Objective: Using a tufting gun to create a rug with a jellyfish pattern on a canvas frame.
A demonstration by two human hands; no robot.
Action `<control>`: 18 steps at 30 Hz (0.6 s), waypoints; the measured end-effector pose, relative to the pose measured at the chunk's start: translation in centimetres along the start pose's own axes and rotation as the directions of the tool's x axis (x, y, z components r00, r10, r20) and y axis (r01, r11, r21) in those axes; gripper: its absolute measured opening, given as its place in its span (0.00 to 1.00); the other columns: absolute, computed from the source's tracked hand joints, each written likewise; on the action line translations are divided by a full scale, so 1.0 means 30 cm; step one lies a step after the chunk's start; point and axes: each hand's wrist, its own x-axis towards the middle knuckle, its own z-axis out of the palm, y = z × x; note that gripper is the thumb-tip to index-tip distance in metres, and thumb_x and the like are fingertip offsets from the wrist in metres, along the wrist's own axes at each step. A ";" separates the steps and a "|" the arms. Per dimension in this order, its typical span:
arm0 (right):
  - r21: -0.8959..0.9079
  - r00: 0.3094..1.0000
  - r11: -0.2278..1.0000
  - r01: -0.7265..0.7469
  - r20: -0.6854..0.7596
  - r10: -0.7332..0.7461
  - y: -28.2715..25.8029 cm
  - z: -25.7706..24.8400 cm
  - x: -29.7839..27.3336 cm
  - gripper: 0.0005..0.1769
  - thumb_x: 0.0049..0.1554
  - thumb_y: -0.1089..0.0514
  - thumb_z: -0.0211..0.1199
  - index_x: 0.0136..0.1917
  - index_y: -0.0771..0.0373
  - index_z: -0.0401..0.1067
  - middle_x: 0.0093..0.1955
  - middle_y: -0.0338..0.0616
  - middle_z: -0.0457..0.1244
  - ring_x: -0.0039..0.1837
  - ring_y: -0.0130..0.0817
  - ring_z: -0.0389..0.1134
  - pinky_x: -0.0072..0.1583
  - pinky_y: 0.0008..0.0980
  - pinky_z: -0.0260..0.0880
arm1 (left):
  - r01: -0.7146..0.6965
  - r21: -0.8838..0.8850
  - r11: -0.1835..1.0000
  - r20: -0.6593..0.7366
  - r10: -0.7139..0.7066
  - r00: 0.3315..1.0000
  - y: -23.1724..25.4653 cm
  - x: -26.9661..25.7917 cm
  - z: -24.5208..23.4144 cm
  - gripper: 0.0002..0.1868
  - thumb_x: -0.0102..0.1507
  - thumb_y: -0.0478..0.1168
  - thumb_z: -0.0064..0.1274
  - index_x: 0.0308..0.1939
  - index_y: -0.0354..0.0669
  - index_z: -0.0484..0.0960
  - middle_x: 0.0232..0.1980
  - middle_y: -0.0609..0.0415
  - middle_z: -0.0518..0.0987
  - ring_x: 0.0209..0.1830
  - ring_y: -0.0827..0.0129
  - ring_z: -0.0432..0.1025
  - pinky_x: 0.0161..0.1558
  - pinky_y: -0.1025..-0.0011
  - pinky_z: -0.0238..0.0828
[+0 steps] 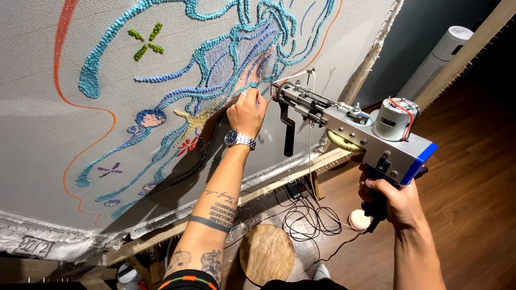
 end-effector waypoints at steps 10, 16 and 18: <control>0.051 1.000 0.999 -0.004 0.030 0.002 -0.001 -0.014 0.003 0.20 0.41 0.69 0.51 0.50 0.76 0.64 0.36 0.52 0.56 0.28 0.34 0.50 0.29 0.29 0.48 | 0.131 -0.201 0.971 0.681 0.043 0.731 0.007 -0.137 -0.018 0.17 0.54 0.46 0.41 0.43 0.51 0.79 0.41 0.57 0.80 0.38 0.59 0.73 0.33 0.57 0.71; 0.039 0.999 0.998 -0.045 0.014 0.044 0.007 -0.024 0.013 0.24 0.40 0.68 0.51 0.52 0.75 0.64 0.37 0.51 0.56 0.28 0.35 0.50 0.28 0.31 0.49 | 0.774 -0.604 0.192 0.762 0.426 0.488 0.090 -0.125 -0.041 0.32 0.56 0.49 0.42 0.64 0.48 0.57 0.67 0.48 0.59 0.53 0.61 0.70 0.64 0.52 0.53; 0.084 0.992 0.994 -0.064 0.113 0.055 0.027 -0.046 0.027 0.20 0.40 0.67 0.51 0.48 0.76 0.63 0.30 0.52 0.52 0.26 0.35 0.46 0.28 0.31 0.45 | 0.871 -0.462 0.167 0.867 0.292 0.404 0.154 -0.130 -0.045 0.44 0.54 0.49 0.49 0.66 0.35 0.45 0.45 0.44 0.78 0.47 0.62 0.73 0.45 0.70 0.73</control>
